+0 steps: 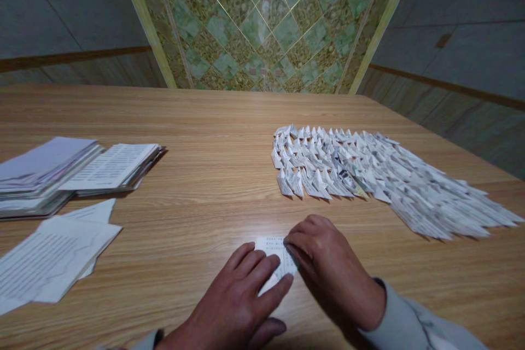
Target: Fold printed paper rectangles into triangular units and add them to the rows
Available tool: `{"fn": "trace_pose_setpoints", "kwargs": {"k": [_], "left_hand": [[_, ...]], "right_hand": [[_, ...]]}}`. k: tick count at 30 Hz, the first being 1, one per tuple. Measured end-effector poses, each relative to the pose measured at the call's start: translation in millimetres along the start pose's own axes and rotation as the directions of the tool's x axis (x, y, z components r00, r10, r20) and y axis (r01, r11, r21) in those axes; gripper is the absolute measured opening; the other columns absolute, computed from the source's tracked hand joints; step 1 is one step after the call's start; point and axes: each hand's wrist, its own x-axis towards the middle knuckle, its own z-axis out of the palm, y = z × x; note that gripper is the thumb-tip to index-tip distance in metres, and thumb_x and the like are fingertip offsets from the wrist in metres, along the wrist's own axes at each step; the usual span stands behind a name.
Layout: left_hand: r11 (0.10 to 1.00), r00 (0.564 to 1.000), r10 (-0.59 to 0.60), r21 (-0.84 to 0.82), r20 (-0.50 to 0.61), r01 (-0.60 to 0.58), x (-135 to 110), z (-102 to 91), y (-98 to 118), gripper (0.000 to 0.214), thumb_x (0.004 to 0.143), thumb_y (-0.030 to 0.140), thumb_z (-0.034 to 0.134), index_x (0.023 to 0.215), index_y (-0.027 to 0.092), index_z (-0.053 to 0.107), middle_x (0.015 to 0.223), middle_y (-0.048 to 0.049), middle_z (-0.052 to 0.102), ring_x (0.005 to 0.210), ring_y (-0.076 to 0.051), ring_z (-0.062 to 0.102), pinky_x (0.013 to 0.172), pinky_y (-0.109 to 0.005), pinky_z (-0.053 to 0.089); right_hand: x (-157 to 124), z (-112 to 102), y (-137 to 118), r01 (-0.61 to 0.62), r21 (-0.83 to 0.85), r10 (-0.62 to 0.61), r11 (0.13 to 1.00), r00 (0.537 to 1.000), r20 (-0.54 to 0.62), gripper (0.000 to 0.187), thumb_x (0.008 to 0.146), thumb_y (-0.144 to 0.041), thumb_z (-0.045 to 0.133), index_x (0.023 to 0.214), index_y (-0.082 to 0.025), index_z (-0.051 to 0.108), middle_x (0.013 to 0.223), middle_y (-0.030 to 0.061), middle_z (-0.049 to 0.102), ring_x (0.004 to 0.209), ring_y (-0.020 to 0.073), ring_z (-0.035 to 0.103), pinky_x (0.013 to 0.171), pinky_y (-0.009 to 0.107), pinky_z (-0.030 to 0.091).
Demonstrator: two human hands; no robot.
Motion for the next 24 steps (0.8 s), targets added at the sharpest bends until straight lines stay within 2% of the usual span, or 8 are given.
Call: {"fn": "trace_pose_setpoints", "kwargs": {"k": [7,12,18,24], "left_hand": [[1.000,1.000,-0.024,-0.020,-0.005,0.024,0.8,-2.4,-1.0,0.037,0.087,0.032,0.069,0.121,0.022,0.060,0.113,-0.0100,0.068,0.096,-0.029,0.061,0.093,-0.053,0.044],[0.999,1.000,-0.030,-0.014,0.002,0.030,0.3,0.0,0.2,0.036,0.086,0.028,0.069,0.120,0.022,0.060,0.114,-0.0101,0.067,0.097,-0.028,0.060,0.095,-0.054,0.043],[0.999,0.999,-0.032,-0.012,0.020,0.032,0.7,-0.9,1.7,0.036,0.086,0.027,0.070,0.120,0.022,0.060,0.113,-0.0100,0.067,0.096,-0.028,0.060,0.095,-0.054,0.043],[0.999,1.000,-0.029,-0.016,0.005,0.029,0.7,-1.5,2.4,0.032,0.090,0.029,0.065,0.121,0.022,0.060,0.113,-0.0106,0.067,0.097,-0.029,0.060,0.094,-0.054,0.043]], "right_hand": [[-3.5,-0.9,2.5,-0.109,-0.074,0.108,0.991,0.994,-0.013,0.004,0.089,-0.020,0.069,0.085,-0.021,0.070,0.088,0.0033,0.065,0.091,0.0231,0.053,0.079,0.036,0.036],[-4.7,0.8,3.6,-0.095,-0.084,0.092,0.992,0.995,-0.036,0.004,0.086,-0.019,0.072,0.085,-0.021,0.069,0.090,0.0034,0.064,0.092,0.0230,0.052,0.081,0.036,0.036],[-5.1,-0.4,2.2,-0.078,-0.052,0.075,0.996,0.995,-0.062,0.008,0.087,-0.014,0.070,0.081,-0.020,0.067,0.086,0.0026,0.064,0.089,0.0219,0.053,0.080,0.035,0.036],[-3.1,10.9,6.6,-0.064,0.094,0.071,0.994,0.994,-0.080,0.010,0.084,-0.015,0.073,0.088,-0.020,0.066,0.086,0.0007,0.064,0.089,0.0211,0.053,0.083,0.034,0.035]]}}
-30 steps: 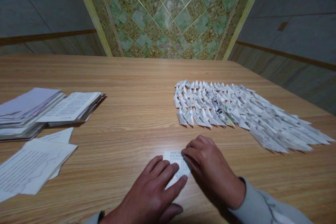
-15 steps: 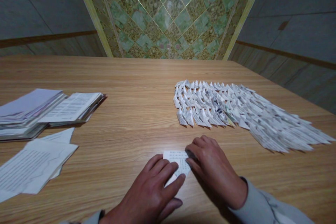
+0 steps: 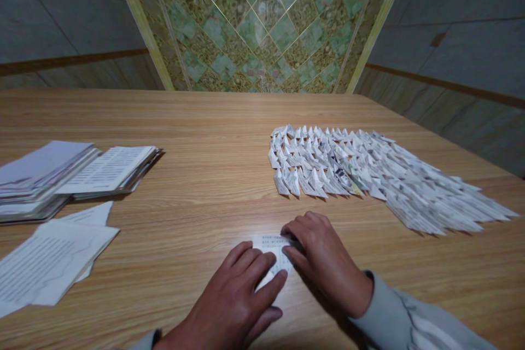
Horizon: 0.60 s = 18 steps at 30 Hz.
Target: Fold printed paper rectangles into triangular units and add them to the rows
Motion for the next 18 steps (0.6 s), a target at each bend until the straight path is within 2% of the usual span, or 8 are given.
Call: {"fn": "trace_pose_setpoints", "kwargs": {"k": [4,8,11,14,18], "left_hand": [[0.999,0.999,-0.007,-0.036,-0.043,0.005,2.4,-6.1,-4.2,0.023,0.095,0.027,0.058,0.117,0.020,0.062,0.108,-0.0096,0.067,0.092,-0.025,0.059,0.087,-0.046,0.047],[0.993,0.983,-0.118,-0.044,-0.141,0.113,8.4,-9.2,-17.2,0.021,0.099,0.023,0.050,0.117,0.018,0.061,0.105,-0.0093,0.067,0.090,-0.023,0.057,0.079,-0.039,0.047],[0.984,0.976,-0.180,-0.022,-0.124,0.178,12.5,-6.0,-25.9,0.017,0.100,0.023,0.050,0.108,0.018,0.064,0.092,-0.0063,0.066,0.083,-0.022,0.056,0.073,-0.036,0.044],[0.986,0.980,-0.165,-0.001,-0.114,0.166,14.2,-2.7,-28.2,0.020,0.101,0.022,0.048,0.091,0.019,0.065,0.077,-0.0029,0.062,0.073,-0.019,0.053,0.066,-0.032,0.039],[0.993,0.985,-0.098,0.059,-0.143,0.107,13.1,-2.8,-25.7,0.024,0.102,0.019,0.046,0.087,0.018,0.066,0.073,-0.0022,0.059,0.070,-0.018,0.048,0.064,-0.030,0.034]], "right_hand": [[2.8,7.1,1.7,0.031,0.018,-0.032,0.999,0.999,0.011,0.008,0.085,-0.016,0.072,0.084,-0.020,0.066,0.085,0.0002,0.064,0.089,0.0199,0.052,0.081,0.033,0.034],[6.3,11.3,-0.3,0.130,-0.006,-0.130,0.992,0.991,-0.015,0.009,0.086,-0.017,0.072,0.082,-0.018,0.065,0.084,0.0004,0.063,0.088,0.0188,0.051,0.082,0.032,0.034],[7.9,12.3,-1.5,0.179,-0.039,-0.181,0.983,0.983,-0.028,0.009,0.088,-0.019,0.071,0.081,-0.018,0.065,0.083,0.0009,0.064,0.086,0.0186,0.051,0.082,0.032,0.034],[8.4,10.3,-2.3,0.212,-0.084,-0.214,0.974,0.976,-0.023,0.011,0.089,-0.021,0.071,0.079,-0.018,0.065,0.081,0.0010,0.064,0.083,0.0181,0.050,0.080,0.032,0.034],[6.5,5.0,-2.1,0.300,-0.161,-0.306,0.940,0.952,-0.013,0.018,0.092,-0.022,0.068,0.073,-0.019,0.067,0.077,0.0005,0.064,0.080,0.0170,0.049,0.079,0.032,0.033]]}}
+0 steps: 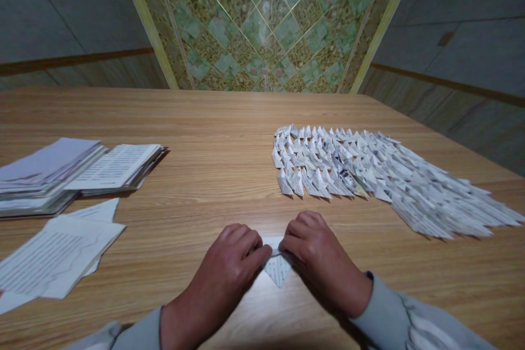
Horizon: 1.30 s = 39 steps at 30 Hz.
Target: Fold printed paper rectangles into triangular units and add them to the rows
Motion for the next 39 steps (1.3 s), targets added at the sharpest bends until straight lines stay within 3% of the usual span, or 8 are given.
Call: {"fn": "trace_pose_setpoints", "kwargs": {"k": [5,13,19,25,35,39], "left_hand": [[0.996,0.998,0.061,0.072,-0.001,-0.061,-4.0,-0.5,1.2,0.023,0.102,0.020,0.045,0.096,0.020,0.067,0.072,-0.0016,0.054,0.069,-0.018,0.043,0.063,-0.031,0.031],[0.991,0.995,0.060,0.115,0.079,-0.069,-5.8,-1.3,5.9,0.024,0.104,0.021,0.041,0.107,0.020,0.066,0.075,-0.0017,0.052,0.070,-0.018,0.043,0.063,-0.031,0.032],[0.993,0.996,0.052,0.104,0.075,-0.060,-7.3,-1.6,6.8,0.027,0.105,0.023,0.039,0.106,0.020,0.066,0.076,-0.0031,0.054,0.072,-0.020,0.045,0.064,-0.033,0.035],[0.996,0.993,0.012,0.088,0.118,-0.023,-13.0,-6.6,4.2,0.029,0.104,0.023,0.038,0.112,0.020,0.065,0.085,-0.0057,0.059,0.078,-0.022,0.050,0.074,-0.038,0.039],[0.991,0.998,0.001,0.136,0.070,-0.010,-27.8,-18.0,-3.9,0.035,0.105,0.020,0.032,0.115,0.021,0.066,0.101,-0.0080,0.065,0.086,-0.022,0.054,0.079,-0.038,0.039],[0.994,0.997,0.014,0.110,0.078,-0.023,-27.2,-15.5,-4.0,0.036,0.106,0.021,0.031,0.114,0.019,0.066,0.100,-0.0084,0.065,0.084,-0.022,0.053,0.079,-0.038,0.039]], "right_hand": [[-4.5,-3.5,2.0,0.094,-0.035,-0.093,0.995,0.996,0.009,0.008,0.090,-0.026,0.069,0.083,-0.024,0.073,0.076,-0.0004,0.066,0.082,0.0179,0.049,0.087,0.035,0.032],[-9.0,-7.7,-9.2,0.054,-0.075,-0.050,0.996,0.998,0.044,0.004,0.090,-0.025,0.069,0.089,-0.021,0.068,0.080,-0.0005,0.065,0.082,0.0186,0.051,0.090,0.035,0.033],[-17.4,-0.7,-17.7,0.048,-0.119,-0.044,0.992,0.998,0.035,0.009,0.087,-0.014,0.069,0.093,-0.020,0.065,0.084,0.0011,0.064,0.084,0.0207,0.051,0.106,0.041,0.023],[-22.3,-3.2,-12.8,-0.029,-0.164,0.031,0.986,0.999,0.010,0.010,0.083,-0.017,0.074,0.081,-0.021,0.066,0.079,0.0012,0.064,0.083,0.0220,0.053,0.102,0.043,0.024],[-22.3,-13.5,-9.8,-0.109,-0.147,0.114,0.983,0.993,0.027,0.014,0.083,-0.019,0.073,0.073,-0.022,0.065,0.073,0.0016,0.064,0.080,0.0221,0.052,0.093,0.043,0.027],[-18.8,-6.0,-15.8,-0.047,-0.126,0.048,0.991,0.999,0.005,0.004,0.089,-0.019,0.068,0.090,-0.022,0.066,0.083,0.0021,0.064,0.081,0.0211,0.051,0.088,0.038,0.029]]}}
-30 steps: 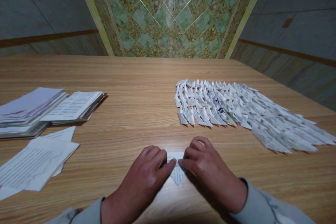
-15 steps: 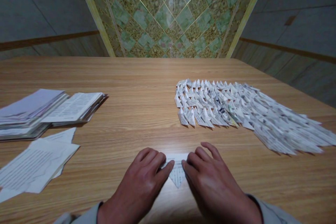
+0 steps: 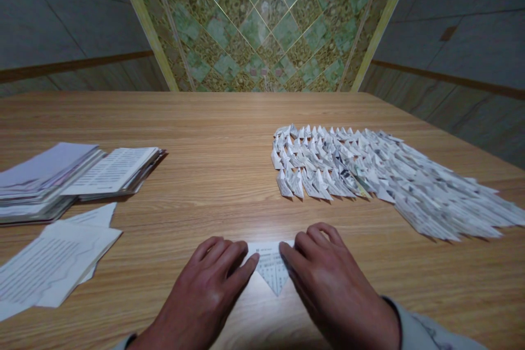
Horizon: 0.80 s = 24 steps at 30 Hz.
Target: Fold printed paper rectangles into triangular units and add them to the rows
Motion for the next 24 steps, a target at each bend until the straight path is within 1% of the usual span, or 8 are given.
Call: {"fn": "trace_pose_setpoints", "kwargs": {"k": [2,4,8,12,15,18,21,24], "left_hand": [[1.000,1.000,-0.001,-0.010,0.008,0.001,0.0,0.9,0.0,0.036,0.106,0.021,0.031,0.114,0.018,0.066,0.099,-0.0087,0.064,0.084,-0.022,0.053,0.078,-0.039,0.040],[1.000,1.000,-0.007,-0.011,0.014,0.007,-0.7,1.2,0.1,0.036,0.106,0.022,0.031,0.115,0.018,0.065,0.099,-0.0089,0.064,0.084,-0.022,0.053,0.077,-0.039,0.040],[0.999,0.999,-0.035,0.013,0.006,0.035,-2.3,1.2,1.4,0.033,0.104,0.019,0.034,0.115,0.020,0.066,0.100,-0.0090,0.064,0.085,-0.024,0.053,0.078,-0.040,0.041],[0.998,0.998,-0.059,0.024,0.002,0.059,-3.6,1.1,2.7,0.031,0.100,0.013,0.039,0.116,0.022,0.065,0.101,-0.0092,0.064,0.087,-0.025,0.054,0.079,-0.042,0.042],[0.995,0.996,-0.089,-0.032,0.025,0.090,-2.7,-0.5,1.7,0.031,0.096,0.011,0.044,0.116,0.024,0.064,0.101,-0.0089,0.064,0.088,-0.025,0.055,0.079,-0.042,0.043],[0.979,0.990,-0.140,-0.144,0.027,0.143,5.0,-2.6,-0.9,0.030,0.096,0.011,0.044,0.116,0.023,0.063,0.105,-0.0090,0.063,0.091,-0.024,0.056,0.078,-0.040,0.044],[0.951,0.976,-0.193,-0.226,0.099,0.211,19.7,-1.5,-2.7,0.026,0.098,0.020,0.050,0.122,0.023,0.060,0.111,-0.0086,0.063,0.098,-0.025,0.057,0.083,-0.040,0.046],[0.932,0.949,-0.240,-0.226,0.204,0.284,31.8,2.8,-2.0,0.023,0.092,0.026,0.064,0.115,0.024,0.062,0.106,-0.0062,0.064,0.095,-0.025,0.057,0.081,-0.039,0.046]], "right_hand": [[0.3,7.4,-5.5,0.082,0.007,-0.082,0.997,0.997,-0.014,0.016,0.089,-0.020,0.068,0.105,-0.022,0.065,0.086,0.0022,0.064,0.082,0.0219,0.050,0.086,0.038,0.029],[-0.7,14.0,-9.9,0.118,-0.005,-0.118,0.993,0.992,-0.039,0.020,0.087,-0.021,0.070,0.107,-0.020,0.064,0.086,0.0022,0.064,0.083,0.0225,0.050,0.088,0.039,0.029],[-4.2,12.6,-10.2,0.055,-0.029,-0.056,0.998,0.998,-0.043,0.020,0.081,-0.024,0.076,0.097,-0.021,0.066,0.084,0.0005,0.065,0.083,0.0223,0.052,0.096,0.042,0.024],[-6.6,-1.8,-2.1,-0.048,-0.042,0.047,0.998,0.998,-0.031,0.012,0.079,-0.025,0.078,0.080,-0.022,0.066,0.077,-0.0002,0.065,0.080,0.0217,0.054,0.093,0.041,0.025],[-7.3,-5.4,1.7,-0.086,-0.036,0.085,0.996,0.996,-0.018,0.011,0.080,-0.024,0.077,0.076,-0.022,0.066,0.074,0.0000,0.065,0.079,0.0218,0.054,0.092,0.041,0.025],[-6.7,-0.2,1.1,-0.058,-0.041,0.056,0.997,0.998,-0.031,0.011,0.078,-0.022,0.078,0.076,-0.022,0.067,0.073,0.0004,0.066,0.080,0.0225,0.054,0.094,0.042,0.024],[-5.1,5.9,-0.7,-0.030,-0.049,0.028,0.998,0.999,-0.046,0.012,0.077,-0.019,0.078,0.073,-0.020,0.067,0.072,0.0011,0.067,0.079,0.0225,0.055,0.091,0.041,0.026],[-3.1,5.9,-0.2,-0.060,-0.035,0.059,0.998,0.998,-0.031,0.011,0.080,-0.020,0.076,0.073,-0.020,0.068,0.071,0.0026,0.067,0.077,0.0223,0.054,0.084,0.040,0.030]]}}
